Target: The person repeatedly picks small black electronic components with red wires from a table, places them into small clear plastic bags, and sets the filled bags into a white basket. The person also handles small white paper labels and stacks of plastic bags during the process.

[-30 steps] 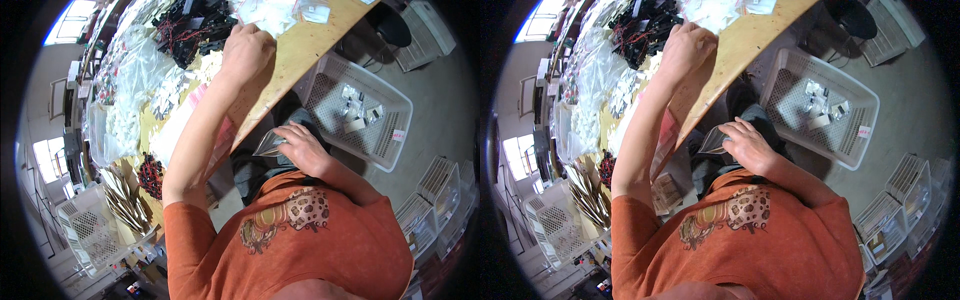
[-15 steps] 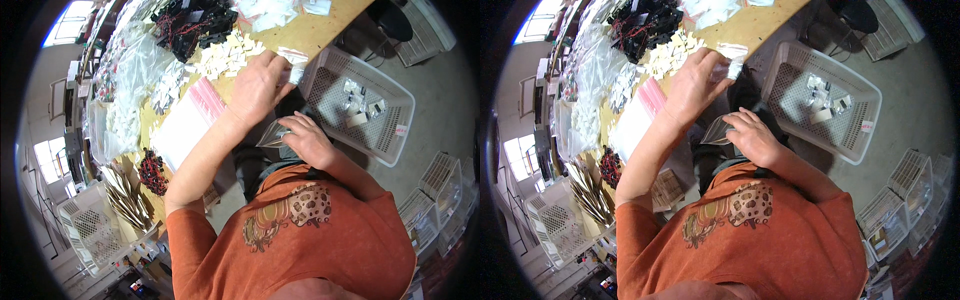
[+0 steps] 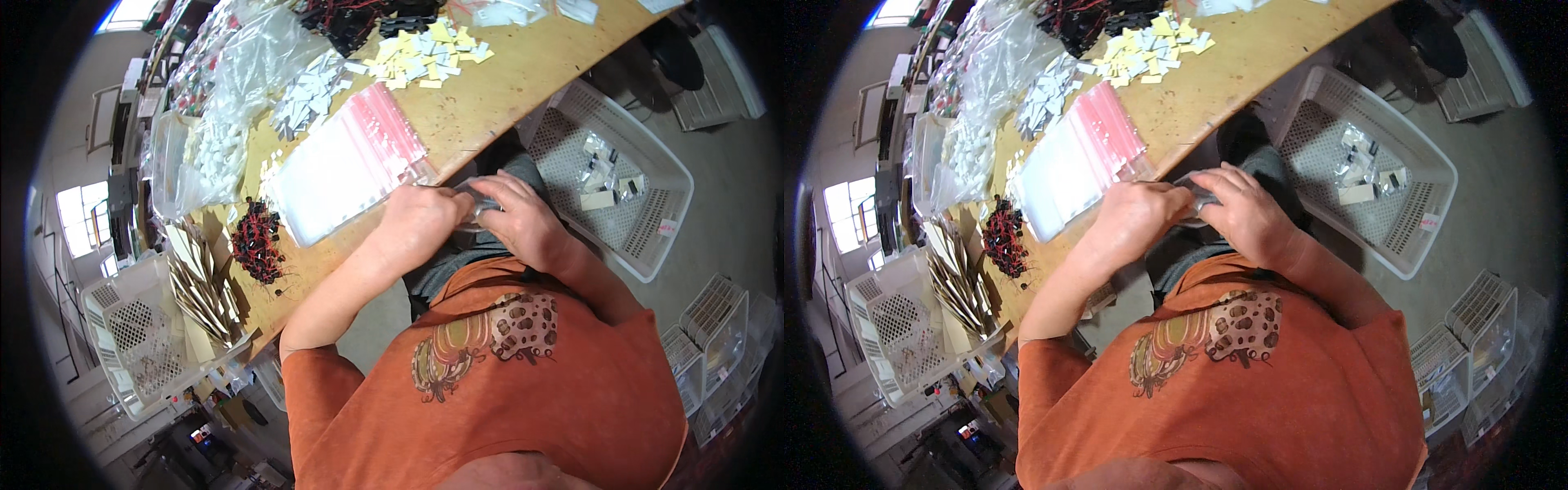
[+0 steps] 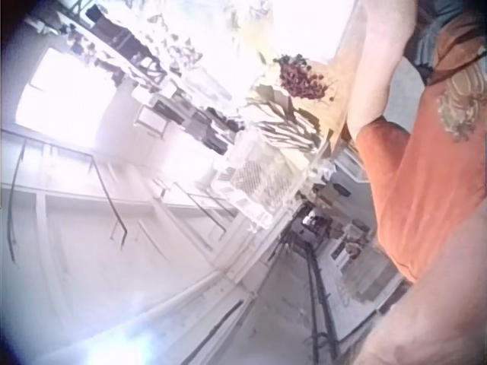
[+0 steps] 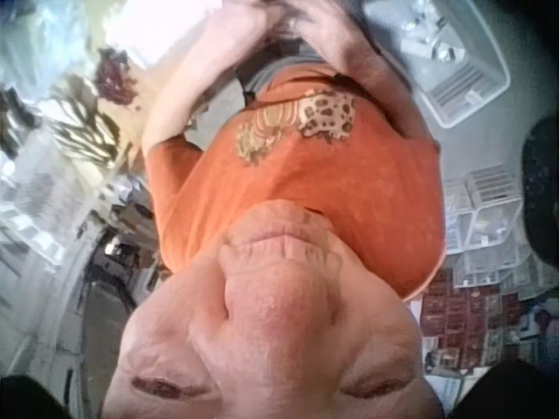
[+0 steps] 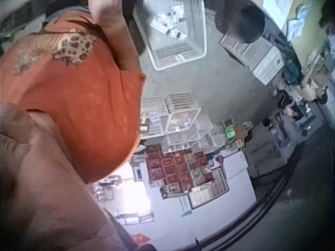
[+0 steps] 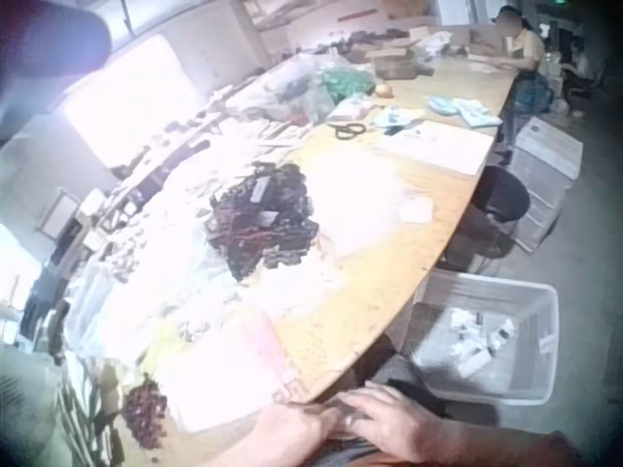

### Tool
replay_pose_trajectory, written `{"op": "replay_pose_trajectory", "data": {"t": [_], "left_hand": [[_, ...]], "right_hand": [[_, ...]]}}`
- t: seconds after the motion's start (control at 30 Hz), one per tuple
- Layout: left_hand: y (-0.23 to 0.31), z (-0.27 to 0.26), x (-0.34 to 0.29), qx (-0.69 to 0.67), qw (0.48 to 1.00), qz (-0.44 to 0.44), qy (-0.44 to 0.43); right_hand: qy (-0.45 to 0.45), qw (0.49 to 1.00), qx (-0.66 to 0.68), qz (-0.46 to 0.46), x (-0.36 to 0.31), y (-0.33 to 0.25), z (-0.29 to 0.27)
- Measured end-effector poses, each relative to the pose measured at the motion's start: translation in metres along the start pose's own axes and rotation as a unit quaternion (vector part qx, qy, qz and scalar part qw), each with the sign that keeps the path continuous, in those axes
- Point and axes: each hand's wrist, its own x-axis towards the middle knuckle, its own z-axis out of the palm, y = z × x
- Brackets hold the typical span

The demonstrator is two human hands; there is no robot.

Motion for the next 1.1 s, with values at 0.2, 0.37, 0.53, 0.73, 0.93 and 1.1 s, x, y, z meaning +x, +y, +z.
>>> {"op": "replay_pose_trajectory", "data": {"t": [0.2, 0.37, 0.53, 0.73, 0.93, 1.1], "left_hand": [[-0.013, -0.030, 0.017, -0.056, 0.997, 0.010, 0.060], [-0.105, -0.062, 0.081, 0.004, 0.939, -0.042, 0.341], [-0.159, -0.065, 0.121, 0.146, 0.935, -0.034, 0.323], [-0.186, -0.062, 0.131, 0.132, 0.929, -0.109, 0.329], [-0.219, -0.071, 0.120, -0.524, 0.745, -0.156, 0.382], [-0.235, -0.087, 0.093, -0.831, 0.346, -0.030, 0.435]], "right_hand": [[-0.041, 0.999, 0.035, 0.000, -0.003, -0.002, 0.014], [-0.029, 0.998, 0.051, 0.015, -0.006, 0.003, 0.015], [-0.037, 0.998, 0.056, 0.015, -0.007, 0.003, 0.013], [-0.035, 0.997, 0.057, 0.035, -0.014, 0.011, 0.016], [-0.034, 0.997, 0.057, 0.033, -0.012, 0.013, 0.013], [-0.034, 0.998, 0.051, 0.022, -0.012, 0.013, 0.013]]}}
